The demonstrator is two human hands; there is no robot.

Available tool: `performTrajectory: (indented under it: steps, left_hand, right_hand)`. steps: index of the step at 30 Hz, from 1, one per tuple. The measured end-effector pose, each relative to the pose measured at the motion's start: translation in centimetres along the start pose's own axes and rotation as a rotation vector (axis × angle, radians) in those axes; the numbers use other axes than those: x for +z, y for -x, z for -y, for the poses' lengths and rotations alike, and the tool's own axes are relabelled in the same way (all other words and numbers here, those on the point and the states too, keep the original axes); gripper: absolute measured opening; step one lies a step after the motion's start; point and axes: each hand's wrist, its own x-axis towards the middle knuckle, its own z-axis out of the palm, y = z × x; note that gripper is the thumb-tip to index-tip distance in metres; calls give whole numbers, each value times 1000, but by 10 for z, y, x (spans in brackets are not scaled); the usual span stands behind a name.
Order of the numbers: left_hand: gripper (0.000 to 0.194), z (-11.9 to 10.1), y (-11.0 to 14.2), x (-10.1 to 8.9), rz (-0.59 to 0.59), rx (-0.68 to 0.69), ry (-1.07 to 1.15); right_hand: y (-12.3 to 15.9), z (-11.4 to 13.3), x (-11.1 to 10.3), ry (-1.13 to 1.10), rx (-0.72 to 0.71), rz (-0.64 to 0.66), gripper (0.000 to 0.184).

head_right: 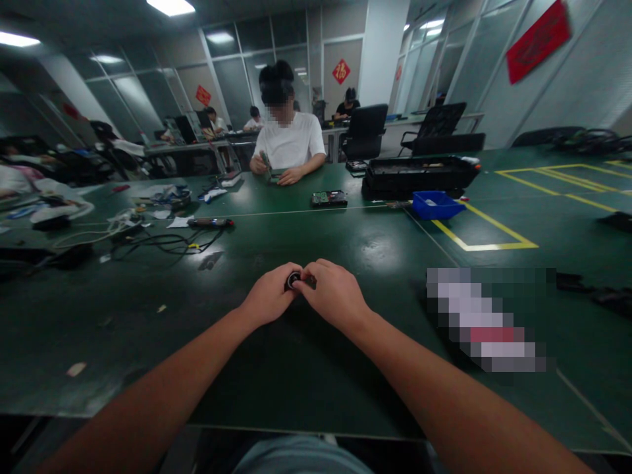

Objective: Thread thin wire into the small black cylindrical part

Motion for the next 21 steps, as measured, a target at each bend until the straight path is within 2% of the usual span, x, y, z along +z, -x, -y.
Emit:
performTrajectory:
  steps: [9, 21]
  left_hand:
    - [28, 1, 0, 2, -2, 23, -49]
    - [21, 4, -1, 2, 1, 4, 11]
  right_hand:
    - [1, 3, 3, 32, -18, 23, 14]
    - [-2, -2, 1, -32, -76, -1, 14]
